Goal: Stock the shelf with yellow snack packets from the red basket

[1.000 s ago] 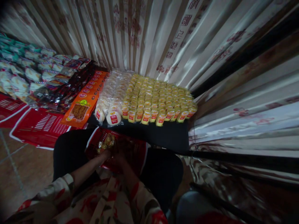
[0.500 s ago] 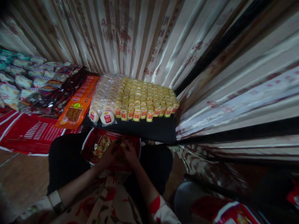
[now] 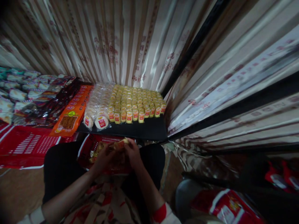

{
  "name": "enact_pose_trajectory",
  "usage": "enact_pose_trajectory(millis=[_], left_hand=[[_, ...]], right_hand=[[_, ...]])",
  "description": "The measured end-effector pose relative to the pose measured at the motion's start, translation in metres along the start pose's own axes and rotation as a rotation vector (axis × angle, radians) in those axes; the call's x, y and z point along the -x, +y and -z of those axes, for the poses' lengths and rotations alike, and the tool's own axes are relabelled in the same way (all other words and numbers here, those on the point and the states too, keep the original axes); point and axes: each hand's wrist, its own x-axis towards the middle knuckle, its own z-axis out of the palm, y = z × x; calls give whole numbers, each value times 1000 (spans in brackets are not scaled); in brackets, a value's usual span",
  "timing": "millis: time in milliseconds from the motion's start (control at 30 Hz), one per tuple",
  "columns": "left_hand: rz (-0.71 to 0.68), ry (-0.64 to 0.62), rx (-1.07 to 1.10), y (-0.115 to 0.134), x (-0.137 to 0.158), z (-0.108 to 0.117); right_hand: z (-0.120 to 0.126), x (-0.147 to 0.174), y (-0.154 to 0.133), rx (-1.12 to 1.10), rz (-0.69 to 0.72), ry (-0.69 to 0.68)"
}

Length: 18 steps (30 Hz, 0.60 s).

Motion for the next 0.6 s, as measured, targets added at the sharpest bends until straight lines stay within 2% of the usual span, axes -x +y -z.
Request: enact_pose_trajectory(millis=[200,433,500,600], left_hand=[[13,-18,82,31,-3,-14],[-89,-48,-112,52,-29,-38],[-109,-110,-141,61,-38,-46],[-168,-162,-279,79,-53,-60]], right_hand=[[3,2,-1,-118,107,76],[26,-1,-11,-43,185,142],[35,-5,-13,-6,216,204],[50,-11,-16,158,292,393]])
